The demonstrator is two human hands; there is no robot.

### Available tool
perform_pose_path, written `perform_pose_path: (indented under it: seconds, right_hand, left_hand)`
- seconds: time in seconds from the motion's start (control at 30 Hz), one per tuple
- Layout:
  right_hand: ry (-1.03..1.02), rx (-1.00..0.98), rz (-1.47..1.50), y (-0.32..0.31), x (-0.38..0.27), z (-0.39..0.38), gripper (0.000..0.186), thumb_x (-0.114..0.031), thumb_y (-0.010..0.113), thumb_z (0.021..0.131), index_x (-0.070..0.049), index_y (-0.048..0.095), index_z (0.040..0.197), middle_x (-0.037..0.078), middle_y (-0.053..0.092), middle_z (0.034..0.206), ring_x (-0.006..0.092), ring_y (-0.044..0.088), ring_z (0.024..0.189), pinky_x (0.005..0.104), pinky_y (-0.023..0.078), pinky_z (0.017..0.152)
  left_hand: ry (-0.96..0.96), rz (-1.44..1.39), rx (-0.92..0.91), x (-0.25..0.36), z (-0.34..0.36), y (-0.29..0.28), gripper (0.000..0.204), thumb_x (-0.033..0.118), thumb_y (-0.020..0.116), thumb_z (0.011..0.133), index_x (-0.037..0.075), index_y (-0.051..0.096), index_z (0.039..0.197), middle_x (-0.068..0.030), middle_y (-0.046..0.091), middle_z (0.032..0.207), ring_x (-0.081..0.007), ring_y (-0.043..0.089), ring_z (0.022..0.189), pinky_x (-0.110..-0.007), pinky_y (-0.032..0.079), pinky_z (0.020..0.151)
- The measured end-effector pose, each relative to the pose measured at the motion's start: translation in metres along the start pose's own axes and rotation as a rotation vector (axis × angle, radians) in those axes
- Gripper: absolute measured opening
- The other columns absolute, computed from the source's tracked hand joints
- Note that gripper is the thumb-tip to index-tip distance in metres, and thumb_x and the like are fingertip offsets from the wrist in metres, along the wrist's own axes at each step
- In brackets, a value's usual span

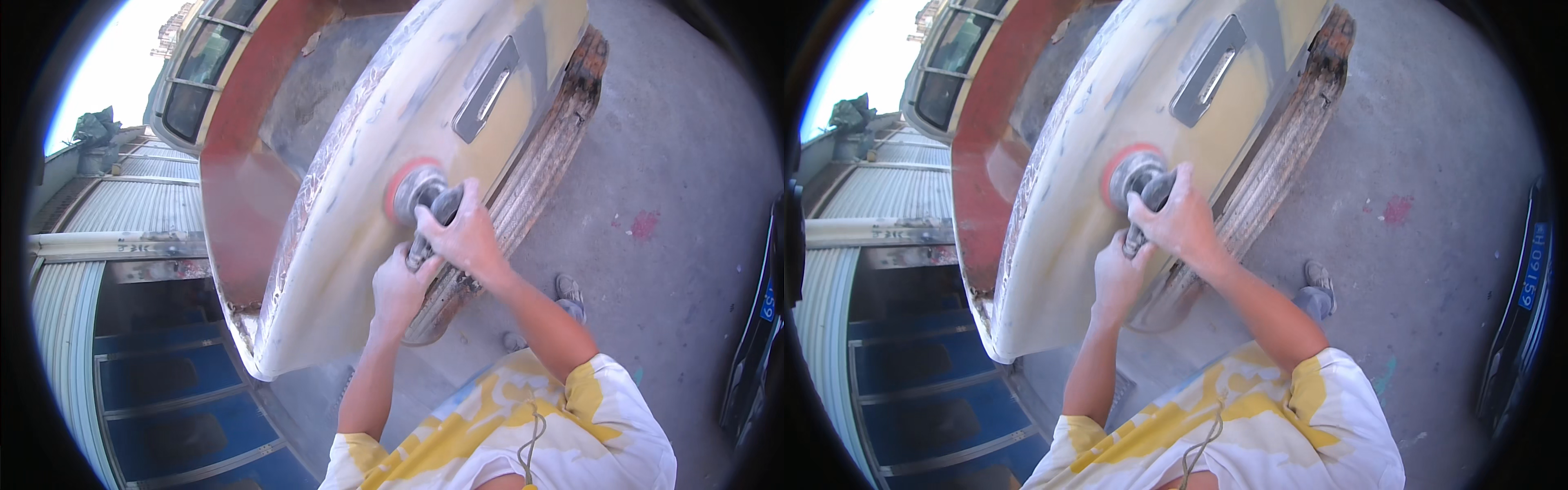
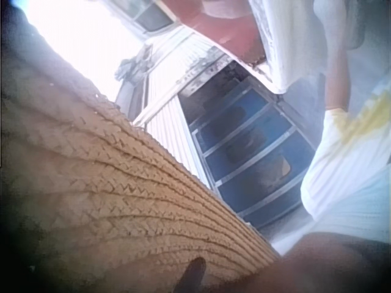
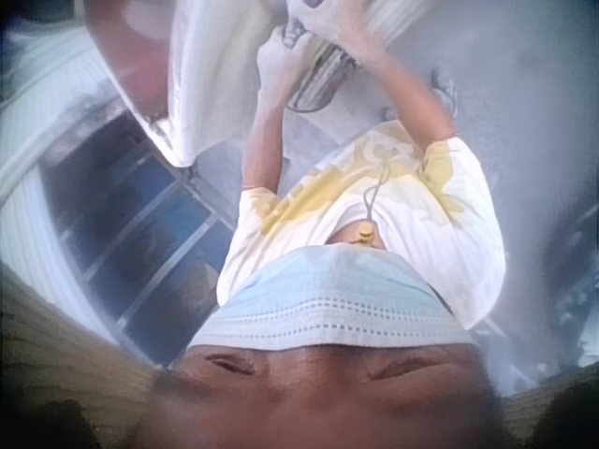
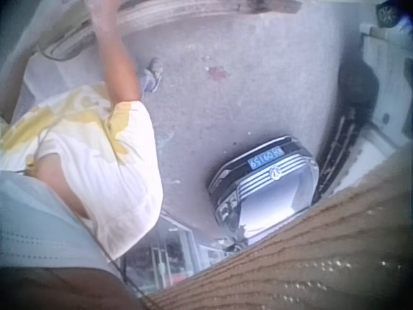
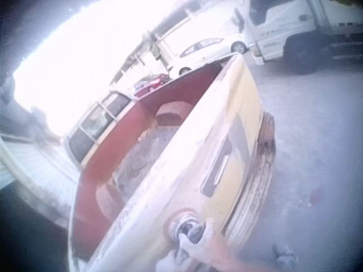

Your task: The person uses a pneumatic orbital sander to smooth the surface of a detached car door resting on a wooden support. They move the sander across the door panel, then briefly change the sanding disc before continuing to sand the door edges and lower sections.

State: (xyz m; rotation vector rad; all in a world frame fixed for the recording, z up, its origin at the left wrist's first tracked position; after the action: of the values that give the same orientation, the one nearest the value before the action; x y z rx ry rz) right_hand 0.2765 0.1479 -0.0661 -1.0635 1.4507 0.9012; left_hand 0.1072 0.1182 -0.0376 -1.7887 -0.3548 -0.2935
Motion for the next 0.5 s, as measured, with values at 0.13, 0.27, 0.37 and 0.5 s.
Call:
perform_pose_path:
  seconds: [0.13,0.27,0.37,0.5]
  right_hand:
    - [-0.034,0.060,0.003,-0.005,-0.005,-0.001,0.057,-0.035,0.081,0.080,0.003,0.048,0.108,0.027,0.069,0.088,0.0384,0.073,0.089,0.0448,0.056,0.080]
    - [-0.038,0.082,-0.027,-0.011,0.004,0.009,0.066,-0.043,0.079,0.079,0.004,0.045,0.110,0.031,0.068,0.088,0.0477,0.070,0.086,0.0516,0.056,0.078]
    - [-0.077,0.079,-0.095,-0.012,0.005,0.014,0.066,-0.044,0.078,0.079,0.004,0.045,0.111,0.031,0.068,0.087,0.0477,0.070,0.085,0.0517,0.056,0.077]
    - [-0.051,0.070,-0.015,-0.009,0.005,0.012,0.066,-0.044,0.078,0.080,0.003,0.046,0.112,0.029,0.068,0.086,0.0481,0.070,0.085,0.0516,0.056,0.078]
  left_hand:
    - [0.129,-0.019,0.105,0.013,-0.001,-0.016,0.054,0.047,0.075,0.088,0.000,0.067,0.114,-0.0227,0.073,0.094,-0.0438,0.069,0.093,-0.049,0.054,0.082]
    - [0.110,-0.039,0.023,0.016,0.014,0.000,0.052,0.046,0.075,0.088,0.000,0.067,0.112,-0.0231,0.073,0.094,-0.0440,0.069,0.093,-0.049,0.054,0.081]
    - [0.131,-0.094,0.023,0.019,0.015,0.006,0.053,0.048,0.074,0.088,0.000,0.068,0.109,-0.0236,0.072,0.093,-0.0435,0.069,0.092,-0.049,0.054,0.080]
    - [0.148,-0.040,0.055,0.015,0.014,-0.002,0.054,0.050,0.074,0.087,0.001,0.068,0.108,-0.0236,0.073,0.094,-0.0429,0.070,0.093,-0.049,0.054,0.079]
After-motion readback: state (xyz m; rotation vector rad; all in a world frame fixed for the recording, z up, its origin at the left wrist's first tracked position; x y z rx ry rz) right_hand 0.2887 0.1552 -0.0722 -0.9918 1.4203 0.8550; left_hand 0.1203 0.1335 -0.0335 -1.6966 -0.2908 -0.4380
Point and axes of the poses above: each hand's wrist, its own z-axis towards the middle knuckle, its own y-axis out of the palm, x = y × z, the point moved 9 cm from there along z, towards the middle knuckle
